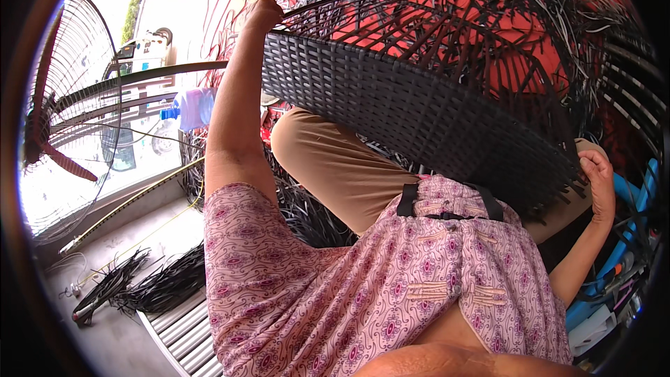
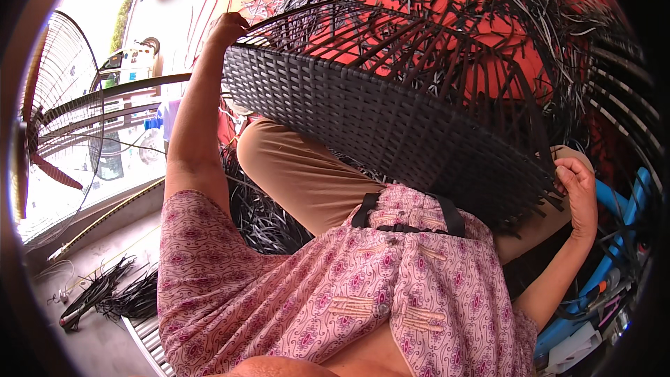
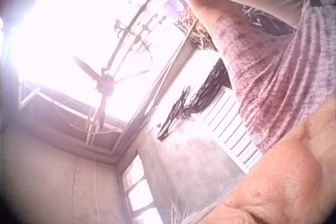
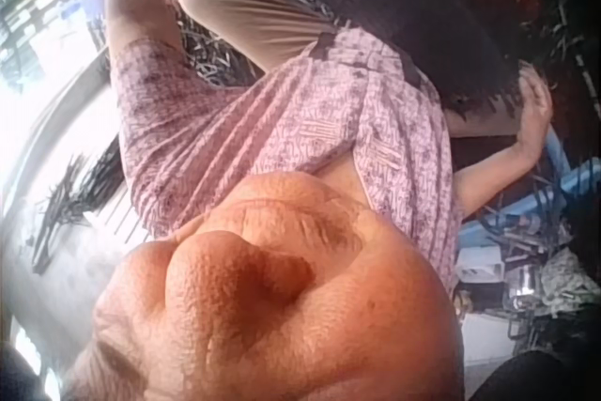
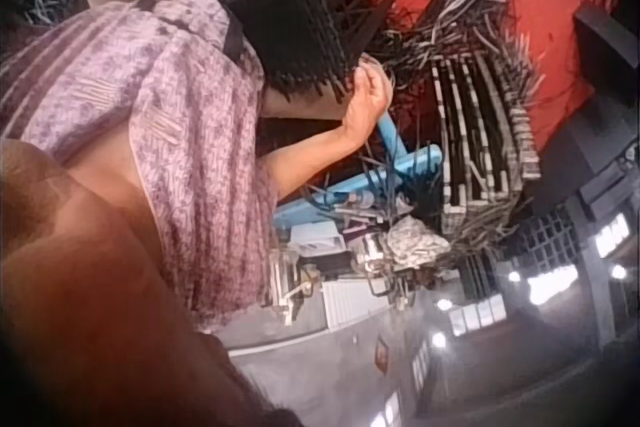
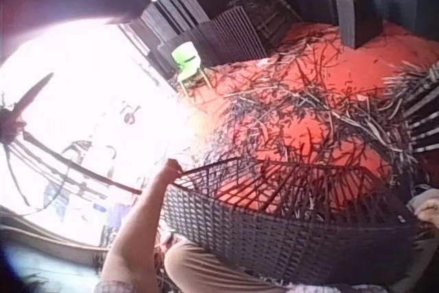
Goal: The person weaves a black basket by hand, interlacing flexible black strips through a pre-formed frame. They repeatedly pull, tuck, and tighten the strips to build up the basket wall, occasionally adjusting the basket's position on their lap.
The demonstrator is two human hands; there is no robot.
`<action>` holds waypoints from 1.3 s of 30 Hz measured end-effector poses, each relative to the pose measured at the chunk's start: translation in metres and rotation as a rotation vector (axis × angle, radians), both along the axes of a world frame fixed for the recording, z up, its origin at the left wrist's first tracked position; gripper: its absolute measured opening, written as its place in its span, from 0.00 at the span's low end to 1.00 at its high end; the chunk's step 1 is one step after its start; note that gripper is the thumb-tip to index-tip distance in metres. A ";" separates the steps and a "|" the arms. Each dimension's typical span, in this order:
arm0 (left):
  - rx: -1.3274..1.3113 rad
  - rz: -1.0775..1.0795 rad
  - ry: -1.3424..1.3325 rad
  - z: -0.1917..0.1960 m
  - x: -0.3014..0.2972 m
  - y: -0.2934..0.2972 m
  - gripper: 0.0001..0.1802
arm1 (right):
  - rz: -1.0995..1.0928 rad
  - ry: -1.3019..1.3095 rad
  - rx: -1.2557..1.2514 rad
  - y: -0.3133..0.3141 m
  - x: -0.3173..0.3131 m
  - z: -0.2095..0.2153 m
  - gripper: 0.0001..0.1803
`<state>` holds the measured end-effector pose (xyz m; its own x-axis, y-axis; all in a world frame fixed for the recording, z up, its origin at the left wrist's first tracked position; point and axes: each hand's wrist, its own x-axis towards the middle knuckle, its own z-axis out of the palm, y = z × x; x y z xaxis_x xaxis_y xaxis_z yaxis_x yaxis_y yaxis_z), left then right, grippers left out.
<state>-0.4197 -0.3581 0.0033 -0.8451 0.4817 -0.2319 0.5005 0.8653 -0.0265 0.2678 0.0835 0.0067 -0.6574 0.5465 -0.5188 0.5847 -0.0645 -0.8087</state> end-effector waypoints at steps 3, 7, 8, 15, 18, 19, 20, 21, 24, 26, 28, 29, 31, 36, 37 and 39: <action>-0.177 -0.046 -0.065 0.004 -0.011 -0.001 0.14 | 0.004 -0.027 0.013 0.002 0.002 0.000 0.12; -0.495 -0.268 -0.105 -0.017 -0.052 -0.003 0.16 | 0.011 -0.066 0.029 0.009 0.011 -0.004 0.14; -0.559 -0.254 -0.113 -0.011 -0.044 0.013 0.16 | 0.015 -0.075 0.037 0.008 0.012 -0.001 0.14; -0.444 0.082 0.088 -0.023 -0.020 0.011 0.13 | 0.002 -0.084 0.030 0.002 0.007 0.007 0.13; -0.406 0.081 0.057 -0.030 -0.025 0.003 0.14 | -0.004 -0.077 0.036 0.003 0.007 0.006 0.12; -0.374 0.097 0.017 -0.018 -0.016 0.012 0.13 | -0.012 -0.075 0.042 0.003 0.008 0.004 0.12; -0.343 0.113 -0.023 -0.008 -0.007 0.022 0.13 | -0.022 -0.081 0.042 0.003 0.010 0.003 0.12; -0.371 0.117 -0.022 0.000 0.002 0.025 0.13 | -0.021 -0.084 0.040 0.005 0.010 0.003 0.12; -0.403 0.112 0.192 -0.017 0.002 0.017 0.15 | -0.026 -0.060 0.031 0.003 0.004 0.002 0.12; -0.337 0.129 0.162 -0.006 0.020 0.034 0.17 | -0.046 -0.063 0.037 0.001 0.005 0.003 0.12; -0.322 0.143 0.152 -0.006 0.018 0.032 0.16 | -0.042 -0.078 0.047 0.001 0.004 0.004 0.12; -0.323 0.122 0.128 -0.007 0.014 0.030 0.16 | -0.038 -0.080 0.043 0.001 0.004 0.004 0.12; -0.328 0.080 0.079 -0.012 -0.006 0.016 0.16 | -0.026 -0.086 0.033 0.003 0.006 0.004 0.13; 0.404 0.268 -0.336 -0.001 -0.035 -0.019 0.14 | -0.045 -0.144 0.017 0.011 0.019 0.006 0.14; 0.455 0.302 -0.343 -0.001 -0.036 -0.023 0.15 | -0.038 -0.151 0.010 0.013 0.023 0.005 0.15; 0.570 0.371 -0.379 0.001 -0.033 -0.026 0.16 | -0.056 -0.084 -0.012 0.011 0.028 0.004 0.14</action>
<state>-0.4525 -0.3837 0.0043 -0.8866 0.3144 -0.3392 0.0613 0.8067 0.5877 0.2963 0.0948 0.0105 -0.5798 0.5747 -0.5776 0.6453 -0.1089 -0.7561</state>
